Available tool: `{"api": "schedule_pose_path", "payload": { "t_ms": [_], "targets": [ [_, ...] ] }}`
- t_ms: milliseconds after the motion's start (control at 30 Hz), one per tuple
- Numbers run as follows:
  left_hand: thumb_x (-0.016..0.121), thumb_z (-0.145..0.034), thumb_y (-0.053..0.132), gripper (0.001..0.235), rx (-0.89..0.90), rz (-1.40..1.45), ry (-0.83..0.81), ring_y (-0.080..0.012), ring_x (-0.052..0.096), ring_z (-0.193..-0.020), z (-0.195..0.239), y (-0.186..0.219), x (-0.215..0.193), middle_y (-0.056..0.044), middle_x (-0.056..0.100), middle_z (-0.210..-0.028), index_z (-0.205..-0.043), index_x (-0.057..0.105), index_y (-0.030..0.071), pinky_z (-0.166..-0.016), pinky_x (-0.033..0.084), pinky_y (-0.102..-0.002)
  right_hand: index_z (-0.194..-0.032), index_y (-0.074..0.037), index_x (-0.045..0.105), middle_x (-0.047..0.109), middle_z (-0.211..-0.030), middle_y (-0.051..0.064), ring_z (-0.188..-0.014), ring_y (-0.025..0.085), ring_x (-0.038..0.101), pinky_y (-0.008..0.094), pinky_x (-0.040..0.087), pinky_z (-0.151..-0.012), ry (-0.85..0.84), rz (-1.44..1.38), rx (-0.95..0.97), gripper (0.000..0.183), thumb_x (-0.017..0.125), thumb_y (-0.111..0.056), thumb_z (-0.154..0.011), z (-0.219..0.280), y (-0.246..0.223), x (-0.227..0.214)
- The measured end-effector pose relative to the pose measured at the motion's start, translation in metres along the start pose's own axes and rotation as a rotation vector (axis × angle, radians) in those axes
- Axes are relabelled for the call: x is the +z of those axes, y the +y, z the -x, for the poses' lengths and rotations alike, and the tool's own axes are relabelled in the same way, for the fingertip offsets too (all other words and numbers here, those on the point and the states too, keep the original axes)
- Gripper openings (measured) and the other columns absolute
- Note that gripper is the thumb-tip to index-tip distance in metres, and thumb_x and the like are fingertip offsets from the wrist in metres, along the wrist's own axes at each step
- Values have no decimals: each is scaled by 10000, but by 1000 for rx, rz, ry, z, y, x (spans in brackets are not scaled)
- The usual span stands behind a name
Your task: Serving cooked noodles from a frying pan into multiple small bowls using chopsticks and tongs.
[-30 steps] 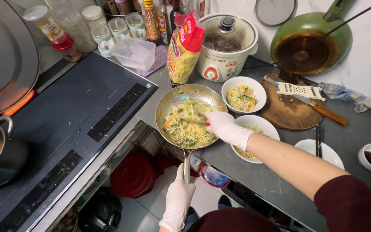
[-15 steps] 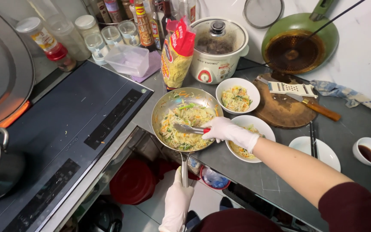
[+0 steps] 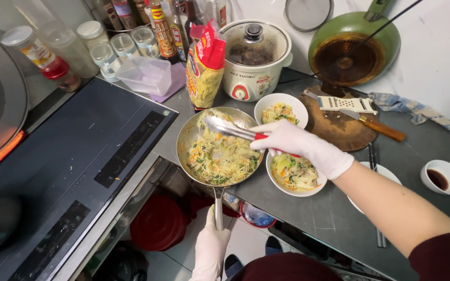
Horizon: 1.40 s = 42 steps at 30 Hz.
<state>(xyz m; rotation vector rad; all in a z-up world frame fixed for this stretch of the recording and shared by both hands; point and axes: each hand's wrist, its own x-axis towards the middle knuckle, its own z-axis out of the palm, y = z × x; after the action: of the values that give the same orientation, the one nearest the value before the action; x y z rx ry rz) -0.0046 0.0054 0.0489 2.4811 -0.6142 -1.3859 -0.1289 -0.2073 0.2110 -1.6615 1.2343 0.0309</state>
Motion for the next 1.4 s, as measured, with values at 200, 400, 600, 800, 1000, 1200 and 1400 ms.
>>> {"api": "schedule_pose_path", "payload": {
  "t_ms": [200,400,600,800,1000,1200,1400],
  "targets": [
    [505,-830,183,878,-8,2,1,-264,702,-952,-3,-1,1,-75,757,-1108,-1619,217,437,-855,521,-368,-1460,-196,625,735,-864,46,-527,59,481,166,398,-474,28,-35,19,611,710,-162,-856,-15,16,3],
    [487,-823,207,876,-31,-37,-18,-265,696,-955,-8,0,1,-61,755,-1116,-1618,203,443,-849,515,-358,-1484,-168,590,722,-787,33,-532,77,496,203,397,-484,75,-62,77,679,759,-210,-827,-36,45,5],
    [498,-821,251,884,-99,-94,-12,-263,703,-1068,-31,-7,10,-45,748,-1193,-1596,179,532,-959,523,-355,-1487,-289,597,646,-753,9,-585,82,474,203,415,-541,167,7,37,621,702,-206,-881,4,19,-42],
    [522,-782,257,893,-112,-122,28,-232,722,-1065,-32,-5,11,-19,757,-1193,-1574,226,545,-984,524,-331,-1315,-213,734,622,-618,33,-504,105,476,225,404,-548,367,-4,-54,478,742,-231,-837,11,44,-100],
    [556,-738,259,918,-113,-95,103,-221,753,-957,-52,-17,25,3,790,-1115,-1556,281,572,-923,554,-291,-1347,-370,636,778,-995,14,-790,180,645,272,481,-643,325,362,164,552,671,-402,-798,-46,97,-89],
    [596,-736,273,930,-121,-82,122,-210,760,-934,-62,-22,28,13,801,-1077,-1555,281,583,-929,562,-266,-1083,-304,753,782,-1088,41,-976,276,718,357,527,-782,292,672,170,363,704,-484,-772,-66,114,-118],
    [592,-714,268,936,-97,-80,149,-227,763,-897,-65,-27,36,4,809,-1011,-1545,300,585,-917,567,-275,-1028,-176,756,738,-886,50,-786,238,676,346,514,-684,238,861,323,323,700,-458,-882,-48,88,-135]
  ]
}}
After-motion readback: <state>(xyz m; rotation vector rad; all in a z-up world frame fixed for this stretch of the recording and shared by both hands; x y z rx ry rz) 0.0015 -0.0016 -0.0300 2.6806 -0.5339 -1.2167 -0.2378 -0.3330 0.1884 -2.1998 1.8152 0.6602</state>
